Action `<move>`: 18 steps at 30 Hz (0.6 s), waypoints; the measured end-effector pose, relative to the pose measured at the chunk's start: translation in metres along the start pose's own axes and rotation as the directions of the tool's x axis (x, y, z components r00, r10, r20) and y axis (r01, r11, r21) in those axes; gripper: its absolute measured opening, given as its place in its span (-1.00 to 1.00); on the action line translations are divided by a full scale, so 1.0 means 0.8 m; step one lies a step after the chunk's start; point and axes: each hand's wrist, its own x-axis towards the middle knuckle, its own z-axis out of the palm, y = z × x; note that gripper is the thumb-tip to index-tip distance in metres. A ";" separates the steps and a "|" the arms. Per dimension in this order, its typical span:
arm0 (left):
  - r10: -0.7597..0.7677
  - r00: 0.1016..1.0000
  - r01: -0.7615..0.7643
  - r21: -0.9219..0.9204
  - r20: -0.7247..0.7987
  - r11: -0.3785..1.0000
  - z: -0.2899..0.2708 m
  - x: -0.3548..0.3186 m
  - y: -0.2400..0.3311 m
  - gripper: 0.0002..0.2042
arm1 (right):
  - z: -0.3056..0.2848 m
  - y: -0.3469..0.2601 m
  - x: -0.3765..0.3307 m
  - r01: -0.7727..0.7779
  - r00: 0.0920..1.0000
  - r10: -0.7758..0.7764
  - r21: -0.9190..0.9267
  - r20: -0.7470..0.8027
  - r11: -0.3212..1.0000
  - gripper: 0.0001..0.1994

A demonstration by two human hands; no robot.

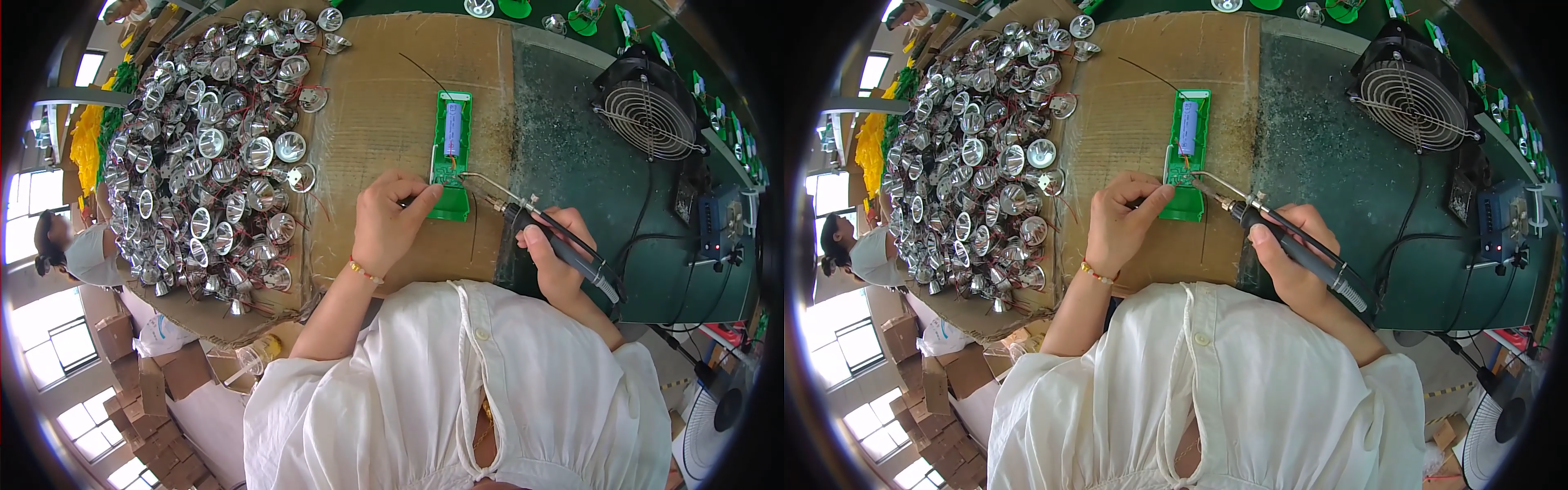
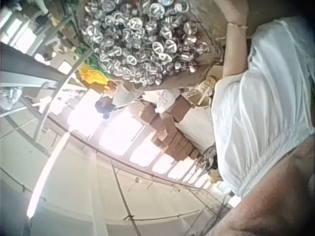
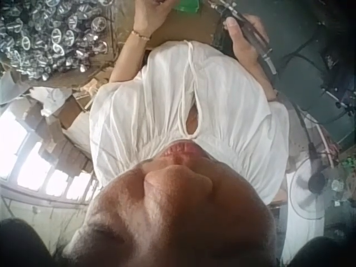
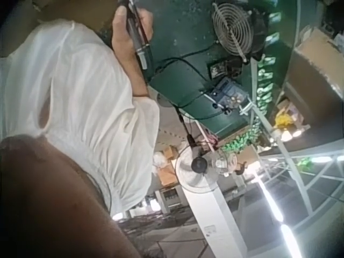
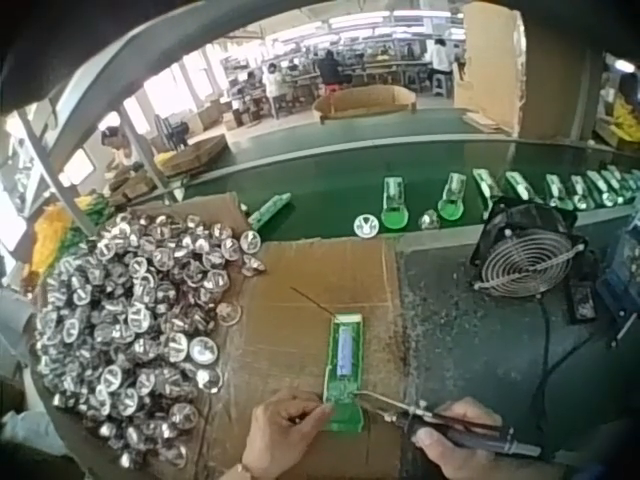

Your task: Soldering wires and circuit components onto LED bulb assemblies at a factory workstation.

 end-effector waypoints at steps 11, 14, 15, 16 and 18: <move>-0.100 0.952 0.069 0.118 0.289 0.991 -0.016 0.037 0.005 -0.80 | 0.015 0.000 0.012 -0.100 0.994 0.104 0.097 -0.042 0.990 -0.87; -0.141 0.937 0.104 0.129 0.318 0.986 -0.015 0.037 0.004 -0.79 | 0.016 -0.002 0.013 -0.112 0.994 0.113 0.059 -0.014 0.992 -0.87; -0.139 0.936 0.112 0.100 0.323 0.989 -0.015 0.037 0.003 -0.79 | 0.016 -0.003 0.013 -0.128 0.992 0.128 0.046 -0.013 0.991 -0.87; -0.137 0.934 0.120 0.070 0.329 0.990 -0.014 0.036 0.002 -0.79 | 0.015 -0.003 0.013 -0.131 0.991 0.132 0.045 -0.013 0.990 -0.87; -0.140 0.935 0.127 0.061 0.326 0.990 -0.014 0.036 0.002 -0.80 | 0.013 -0.004 0.014 -0.124 0.992 0.124 0.018 0.007 0.992 -0.88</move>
